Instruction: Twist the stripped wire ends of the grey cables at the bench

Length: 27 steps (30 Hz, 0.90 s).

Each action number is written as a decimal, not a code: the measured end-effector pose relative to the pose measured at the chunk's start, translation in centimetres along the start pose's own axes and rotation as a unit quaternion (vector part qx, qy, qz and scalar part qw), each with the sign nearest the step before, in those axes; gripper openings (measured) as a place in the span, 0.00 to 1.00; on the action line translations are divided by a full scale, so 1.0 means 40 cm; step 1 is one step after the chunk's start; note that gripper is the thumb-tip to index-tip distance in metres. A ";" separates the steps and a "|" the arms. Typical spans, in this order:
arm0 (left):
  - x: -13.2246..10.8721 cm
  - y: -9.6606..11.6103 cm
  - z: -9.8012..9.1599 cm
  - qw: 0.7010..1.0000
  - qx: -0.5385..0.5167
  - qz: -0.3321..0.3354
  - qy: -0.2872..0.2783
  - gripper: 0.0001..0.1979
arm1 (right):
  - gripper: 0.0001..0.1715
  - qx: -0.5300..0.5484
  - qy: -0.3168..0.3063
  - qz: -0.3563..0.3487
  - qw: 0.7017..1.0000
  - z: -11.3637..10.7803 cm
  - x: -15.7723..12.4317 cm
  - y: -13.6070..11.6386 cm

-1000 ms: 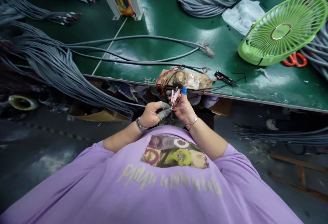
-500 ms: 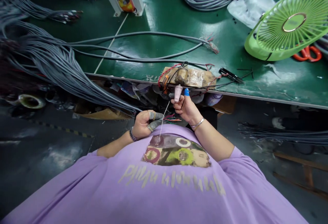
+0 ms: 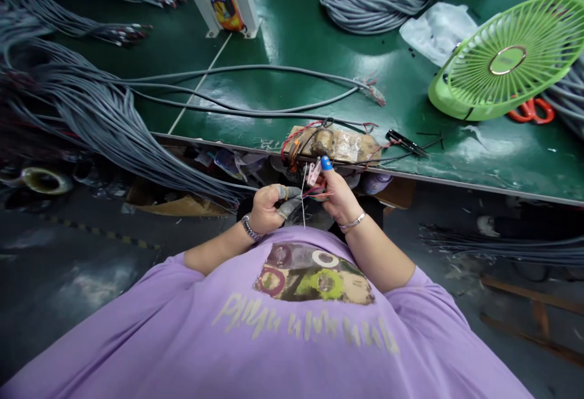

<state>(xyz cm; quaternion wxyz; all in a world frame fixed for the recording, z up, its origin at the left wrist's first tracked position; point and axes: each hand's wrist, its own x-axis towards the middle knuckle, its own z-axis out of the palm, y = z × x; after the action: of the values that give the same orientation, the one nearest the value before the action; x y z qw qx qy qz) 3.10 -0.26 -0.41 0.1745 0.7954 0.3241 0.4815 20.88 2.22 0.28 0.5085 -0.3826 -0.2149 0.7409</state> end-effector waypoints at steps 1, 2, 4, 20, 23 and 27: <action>0.003 -0.005 0.005 1.000 0.003 -0.002 0.001 0.12 | 0.33 0.001 0.002 0.004 1.000 0.000 0.002 -0.001; 0.005 -0.010 0.009 1.000 0.007 -0.007 -0.001 0.13 | 0.32 0.003 0.004 0.009 1.000 0.000 0.003 -0.002; 0.008 -0.018 0.018 1.000 0.011 -0.021 -0.004 0.14 | 0.31 0.009 0.013 0.019 1.000 0.003 0.005 -0.005; -0.001 -0.021 0.031 1.000 0.002 0.000 -0.021 0.10 | 0.33 0.069 -0.013 0.015 0.997 -0.008 0.013 0.021; -0.008 -0.007 0.013 0.999 -0.013 0.014 -0.028 0.09 | 0.35 0.081 -0.009 0.046 0.996 -0.018 0.011 0.024; -0.033 0.021 -0.025 0.997 -0.058 -0.007 -0.045 0.09 | 0.34 0.086 -0.004 0.082 0.993 -0.035 0.006 0.028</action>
<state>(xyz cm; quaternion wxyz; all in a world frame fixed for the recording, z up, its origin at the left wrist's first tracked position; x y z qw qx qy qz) 2.09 -1.80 -0.31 0.2384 0.8022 0.2932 0.4623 21.27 1.93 -1.45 0.4762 -0.3510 -0.1205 0.7972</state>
